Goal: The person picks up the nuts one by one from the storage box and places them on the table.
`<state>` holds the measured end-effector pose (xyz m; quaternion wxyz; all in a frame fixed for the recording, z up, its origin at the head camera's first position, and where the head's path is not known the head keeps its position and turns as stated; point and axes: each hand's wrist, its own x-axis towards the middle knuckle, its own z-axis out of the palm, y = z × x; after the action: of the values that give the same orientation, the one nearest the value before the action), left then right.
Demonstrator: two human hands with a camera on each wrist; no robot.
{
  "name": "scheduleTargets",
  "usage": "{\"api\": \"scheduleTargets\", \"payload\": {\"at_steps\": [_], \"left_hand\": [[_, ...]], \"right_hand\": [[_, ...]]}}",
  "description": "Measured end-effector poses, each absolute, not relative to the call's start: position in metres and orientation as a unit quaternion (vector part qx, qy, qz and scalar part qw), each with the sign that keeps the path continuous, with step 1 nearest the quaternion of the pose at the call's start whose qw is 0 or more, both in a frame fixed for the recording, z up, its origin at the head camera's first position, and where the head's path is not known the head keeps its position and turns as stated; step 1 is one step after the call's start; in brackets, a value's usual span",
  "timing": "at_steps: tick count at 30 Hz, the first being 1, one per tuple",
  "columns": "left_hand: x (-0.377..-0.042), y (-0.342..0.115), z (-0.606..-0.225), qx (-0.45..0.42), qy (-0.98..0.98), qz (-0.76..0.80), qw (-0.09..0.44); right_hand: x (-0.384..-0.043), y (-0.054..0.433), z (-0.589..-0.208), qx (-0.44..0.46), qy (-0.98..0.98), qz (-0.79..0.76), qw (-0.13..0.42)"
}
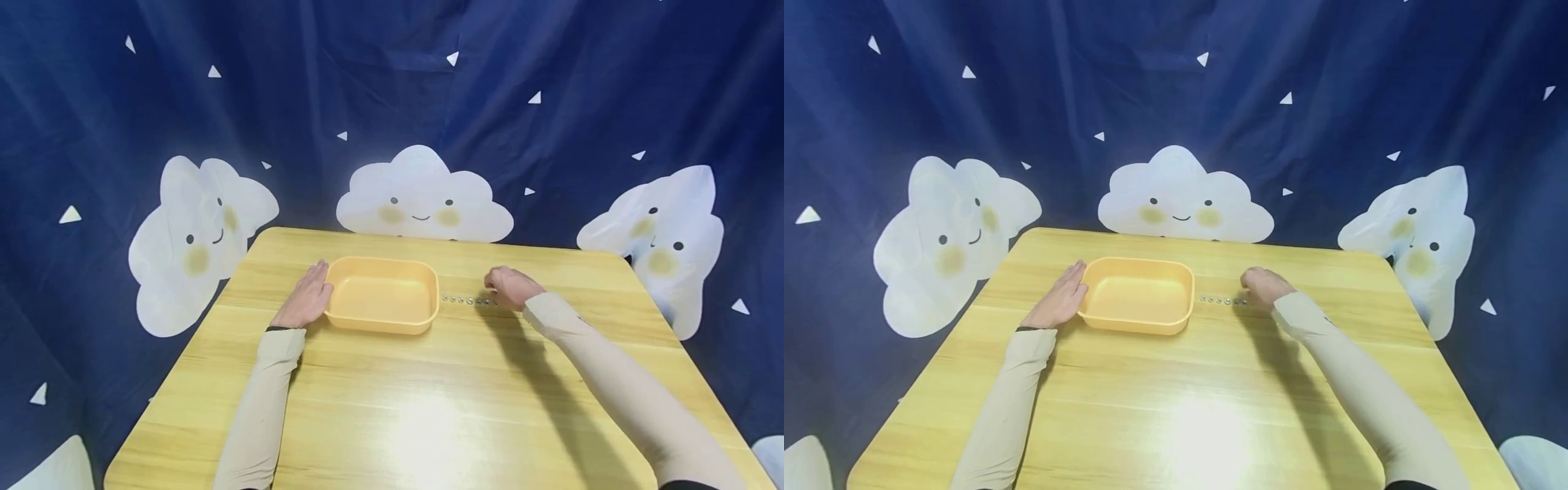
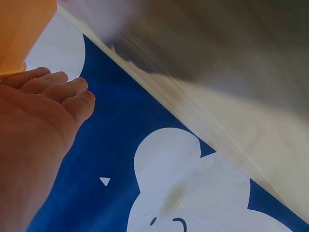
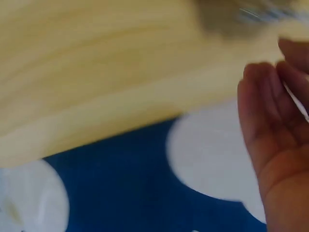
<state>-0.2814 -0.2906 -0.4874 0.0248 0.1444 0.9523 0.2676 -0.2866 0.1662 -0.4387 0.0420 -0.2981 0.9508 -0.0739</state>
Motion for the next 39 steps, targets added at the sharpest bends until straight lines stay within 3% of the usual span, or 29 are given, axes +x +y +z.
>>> {"api": "scheduleTargets", "payload": {"at_steps": [3,5,13,22,28,39], "left_hand": [[-0.282,-0.291,-0.487,0.143,0.955,0.260,0.024],[-0.282,-0.292,-0.487,0.141,0.955,0.259,0.021],[-0.281,-0.288,-0.491,0.141,0.954,0.262,0.024],[-0.282,-0.286,-0.492,0.135,0.956,0.261,0.023],[-0.281,-0.287,-0.487,0.135,0.958,0.254,0.019],[-0.280,-0.287,-0.487,0.141,0.957,0.253,0.008]], "right_hand": [[-0.283,0.139,-0.423,-0.334,0.935,-0.116,-0.017],[-0.280,0.115,-0.416,-0.351,0.926,-0.139,-0.017],[-0.266,0.029,-0.428,-0.368,0.914,-0.113,0.131],[-0.259,-0.004,-0.444,-0.360,0.905,-0.107,0.200],[-0.253,-0.015,-0.458,-0.397,0.901,-0.067,0.160],[-0.242,-0.045,-0.457,-0.380,0.906,-0.088,0.165]]}}
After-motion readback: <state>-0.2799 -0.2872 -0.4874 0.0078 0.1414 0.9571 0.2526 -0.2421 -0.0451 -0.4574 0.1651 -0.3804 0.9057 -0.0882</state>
